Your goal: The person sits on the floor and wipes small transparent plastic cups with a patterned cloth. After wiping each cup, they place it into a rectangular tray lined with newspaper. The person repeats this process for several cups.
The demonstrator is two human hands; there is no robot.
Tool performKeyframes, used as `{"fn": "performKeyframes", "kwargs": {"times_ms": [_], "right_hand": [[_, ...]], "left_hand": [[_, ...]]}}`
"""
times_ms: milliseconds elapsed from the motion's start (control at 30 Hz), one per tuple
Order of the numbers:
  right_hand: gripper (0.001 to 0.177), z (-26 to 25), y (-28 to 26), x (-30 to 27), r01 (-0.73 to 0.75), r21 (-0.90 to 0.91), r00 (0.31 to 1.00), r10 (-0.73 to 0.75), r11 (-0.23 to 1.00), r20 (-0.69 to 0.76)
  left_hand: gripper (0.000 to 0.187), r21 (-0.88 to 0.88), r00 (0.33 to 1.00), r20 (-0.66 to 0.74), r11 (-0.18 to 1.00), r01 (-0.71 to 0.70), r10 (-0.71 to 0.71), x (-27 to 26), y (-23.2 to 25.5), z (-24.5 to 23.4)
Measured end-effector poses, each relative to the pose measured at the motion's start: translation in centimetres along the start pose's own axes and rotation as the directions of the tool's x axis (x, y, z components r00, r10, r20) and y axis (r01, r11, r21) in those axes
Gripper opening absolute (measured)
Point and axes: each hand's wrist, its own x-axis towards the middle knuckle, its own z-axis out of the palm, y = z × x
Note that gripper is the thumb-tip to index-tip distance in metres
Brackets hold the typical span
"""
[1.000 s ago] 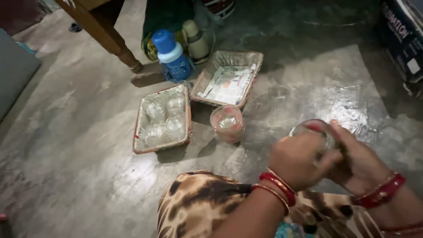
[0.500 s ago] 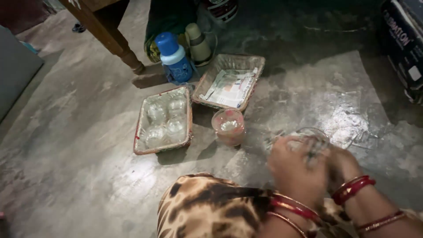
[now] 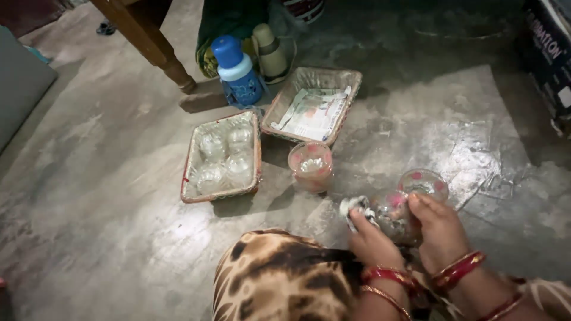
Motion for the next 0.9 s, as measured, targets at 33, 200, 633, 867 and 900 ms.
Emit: {"fn": "performKeyframes", "kwargs": {"times_ms": [33,200,633,867,900], "right_hand": [[0.023,0.2,0.3,0.0,0.055,0.011,0.998,-0.055,0.998,-0.013],[0.025,-0.2,-1.2,1.1,0.180,-0.315,0.962,-0.234,0.932,-0.143],[0.037,0.3,-0.1,2.4,0.588,-0.626,0.801,-0.259,0.512,0.540],[0.059,-0.6,1.4,3.6,0.369,-0.928,0.924,0.083,0.054,0.372],[0.057,-1.0,1.9,3.8,0.330,-0.944,0.930,0.166,0.020,0.328]], "left_hand": [[0.065,0.067,0.995,-0.055,0.995,-0.080,0.083,-0.6,-0.9,0.0],[0.061,0.650,0.957,0.266,0.711,-0.269,0.119,-1.5,0.5,-1.1],[0.037,0.468,0.574,0.815,0.500,-0.729,0.076,7.4,9.6,-5.5],[0.025,0.669,0.774,0.626,0.448,-0.593,0.090,9.9,5.3,-3.9],[0.021,0.683,0.775,0.628,0.425,-0.594,0.072,10.5,4.7,-3.4]]}}
